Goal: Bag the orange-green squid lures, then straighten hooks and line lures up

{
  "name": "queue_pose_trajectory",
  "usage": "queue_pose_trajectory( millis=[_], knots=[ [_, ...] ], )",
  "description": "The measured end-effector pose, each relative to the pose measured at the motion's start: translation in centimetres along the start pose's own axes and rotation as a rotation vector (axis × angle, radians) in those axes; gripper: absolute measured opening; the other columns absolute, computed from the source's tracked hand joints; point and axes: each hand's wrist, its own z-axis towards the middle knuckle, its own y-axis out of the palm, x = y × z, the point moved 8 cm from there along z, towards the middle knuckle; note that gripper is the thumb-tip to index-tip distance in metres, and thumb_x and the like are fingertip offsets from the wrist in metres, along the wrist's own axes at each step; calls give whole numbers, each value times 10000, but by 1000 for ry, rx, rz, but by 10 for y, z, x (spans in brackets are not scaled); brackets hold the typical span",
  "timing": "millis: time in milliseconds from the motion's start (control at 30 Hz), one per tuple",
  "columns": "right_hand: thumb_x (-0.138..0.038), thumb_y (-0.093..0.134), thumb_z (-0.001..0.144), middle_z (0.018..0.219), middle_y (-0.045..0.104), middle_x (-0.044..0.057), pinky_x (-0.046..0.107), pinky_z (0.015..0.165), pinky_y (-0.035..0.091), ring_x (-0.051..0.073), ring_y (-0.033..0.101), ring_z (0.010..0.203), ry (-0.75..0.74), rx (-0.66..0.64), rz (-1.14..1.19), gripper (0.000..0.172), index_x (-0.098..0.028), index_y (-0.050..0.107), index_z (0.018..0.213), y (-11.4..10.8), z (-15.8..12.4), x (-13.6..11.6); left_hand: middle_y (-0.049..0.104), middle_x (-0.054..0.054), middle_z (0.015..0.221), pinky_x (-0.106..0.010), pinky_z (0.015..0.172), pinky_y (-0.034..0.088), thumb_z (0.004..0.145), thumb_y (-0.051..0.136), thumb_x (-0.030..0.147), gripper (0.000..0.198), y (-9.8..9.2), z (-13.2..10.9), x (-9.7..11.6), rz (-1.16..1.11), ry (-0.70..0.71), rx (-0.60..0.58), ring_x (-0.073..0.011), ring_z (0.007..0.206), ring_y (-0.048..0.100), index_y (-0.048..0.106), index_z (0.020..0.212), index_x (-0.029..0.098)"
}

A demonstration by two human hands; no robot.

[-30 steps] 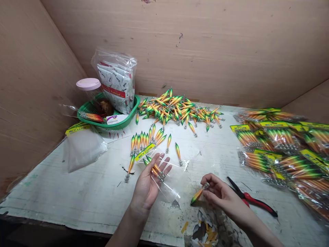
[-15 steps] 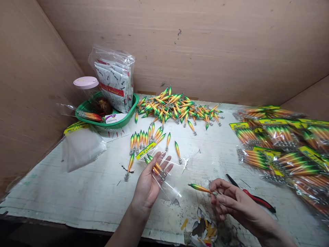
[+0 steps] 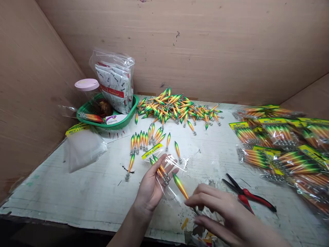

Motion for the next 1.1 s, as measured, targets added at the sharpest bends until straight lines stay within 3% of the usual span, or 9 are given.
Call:
queue_pose_trajectory(
  millis=[167, 300, 433, 567, 700, 800, 933, 1033, 1100],
  knots=[
    [-128, 497, 904, 887, 683, 105, 313, 617, 503, 205, 574, 725, -186, 347, -440, 214, -123, 552, 1111, 10, 17, -9, 680, -106, 1156, -390, 953, 524, 890, 538, 166, 209, 2, -5, -7, -15, -38, 5, -252, 1049, 655, 667, 1047, 119],
    [-61, 488, 887, 980, 671, 140, 307, 625, 456, 189, 531, 735, -215, 452, -523, 146, -126, 595, 961, 7, 16, -9, 692, -108, 1132, -398, 965, 513, 895, 529, 166, 201, 2, -7, -6, -9, -31, 17, -257, 1060, 650, 669, 1029, 116],
    [-50, 530, 867, 757, 600, 75, 274, 577, 401, 163, 498, 674, -178, 572, -498, 115, -137, 602, 885, 4, 15, -6, 689, -113, 1145, -419, 971, 508, 899, 518, 164, 214, 2, -9, -9, -23, -31, 24, -264, 1068, 648, 652, 1061, 120],
    [-38, 540, 856, 726, 597, 50, 289, 587, 406, 156, 493, 658, -213, 564, -414, 130, -158, 580, 886, 5, 20, -10, 677, -145, 1162, -435, 964, 511, 901, 521, 171, 236, 3, -10, -13, -59, -36, 15, -284, 1082, 641, 633, 1098, 106],
    [-82, 528, 877, 769, 579, 38, 272, 596, 458, 150, 540, 705, -159, 649, -217, 118, -187, 567, 916, -25, 22, 13, 654, -157, 1204, -434, 941, 530, 900, 524, 186, 247, 0, -8, -8, -74, -16, 7, -281, 1072, 647, 627, 1108, 102],
    [-101, 526, 870, 825, 589, 50, 290, 626, 489, 167, 567, 744, -46, 526, -324, 134, -185, 581, 958, -27, 39, 55, 638, -146, 1238, -419, 887, 564, 887, 559, 207, 245, -7, -6, -3, -53, 16, 35, -280, 1044, 660, 627, 1102, 113],
    [-91, 576, 802, 928, 604, 92, 327, 645, 516, 217, 592, 830, 17, 203, -456, 255, -167, 599, 1044, 11, 71, 106, 646, -122, 1234, -366, 842, 586, 848, 611, 137, 258, -13, -4, 1, -13, 53, 66, -261, 1026, 669, 622, 1107, 131],
    [-100, 512, 840, 890, 598, 100, 352, 660, 512, 222, 582, 817, 2, 207, -462, 161, -153, 616, 949, 20, 77, 110, 656, -132, 1213, -365, 831, 590, 847, 604, 112, 259, -16, -2, 4, -18, 68, 80, -259, 1004, 679, 611, 1105, 121],
    [-123, 485, 873, 882, 599, 99, 349, 676, 514, 211, 583, 815, -18, 225, -412, 145, -154, 608, 944, 9, 66, 95, 655, -136, 1211, -379, 825, 593, 856, 585, 105, 260, -18, 0, 8, -38, 77, 89, -263, 996, 682, 599, 1115, 121]
  ],
)
